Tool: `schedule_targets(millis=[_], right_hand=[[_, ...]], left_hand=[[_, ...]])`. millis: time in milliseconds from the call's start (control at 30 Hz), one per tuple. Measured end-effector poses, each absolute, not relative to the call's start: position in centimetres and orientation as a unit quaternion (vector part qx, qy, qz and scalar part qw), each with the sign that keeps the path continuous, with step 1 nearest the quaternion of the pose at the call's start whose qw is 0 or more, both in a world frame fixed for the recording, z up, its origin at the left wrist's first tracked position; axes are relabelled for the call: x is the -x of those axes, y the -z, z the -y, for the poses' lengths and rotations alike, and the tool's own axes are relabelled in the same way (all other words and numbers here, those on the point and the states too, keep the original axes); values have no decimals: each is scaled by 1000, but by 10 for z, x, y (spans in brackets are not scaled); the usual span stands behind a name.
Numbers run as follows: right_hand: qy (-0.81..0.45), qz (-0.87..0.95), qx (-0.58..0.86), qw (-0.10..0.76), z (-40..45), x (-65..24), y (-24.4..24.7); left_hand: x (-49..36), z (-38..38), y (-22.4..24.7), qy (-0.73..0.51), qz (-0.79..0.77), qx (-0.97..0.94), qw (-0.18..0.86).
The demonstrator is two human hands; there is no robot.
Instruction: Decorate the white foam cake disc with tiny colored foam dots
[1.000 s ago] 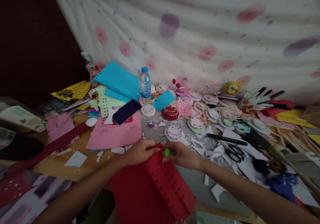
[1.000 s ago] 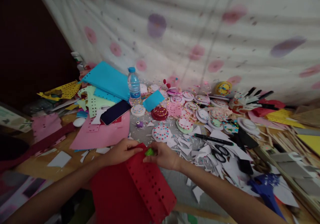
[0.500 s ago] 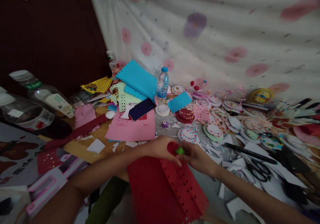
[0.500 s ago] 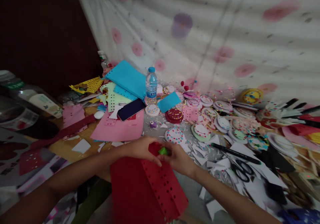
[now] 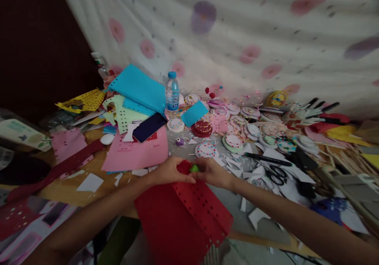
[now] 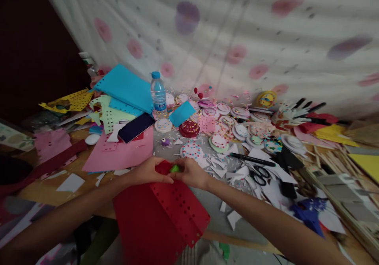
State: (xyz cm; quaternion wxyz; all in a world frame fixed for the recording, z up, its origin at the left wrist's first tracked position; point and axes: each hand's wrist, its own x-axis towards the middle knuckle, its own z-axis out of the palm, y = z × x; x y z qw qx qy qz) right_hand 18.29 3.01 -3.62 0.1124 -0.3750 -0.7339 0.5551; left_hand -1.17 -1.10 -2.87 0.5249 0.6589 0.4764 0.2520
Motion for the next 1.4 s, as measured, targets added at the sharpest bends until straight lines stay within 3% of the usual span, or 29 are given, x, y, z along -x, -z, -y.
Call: schedule_targets(millis=[200,467,1133,1400], right_hand=[[-622,689,358,104,-31,-185,34],[-677,655,322,98,-29,-193,29],[-503,772,376,103,-30,-185,24],[-460,794,384,106,-25,-184,19]], left_hand=[[22,6,10,-172,-482,-658,552],[24,5,3,-188,-491,-685,504],[16,-4,3,-162,-501,-705,476],[2,0,10,-224,-485,-695,481]])
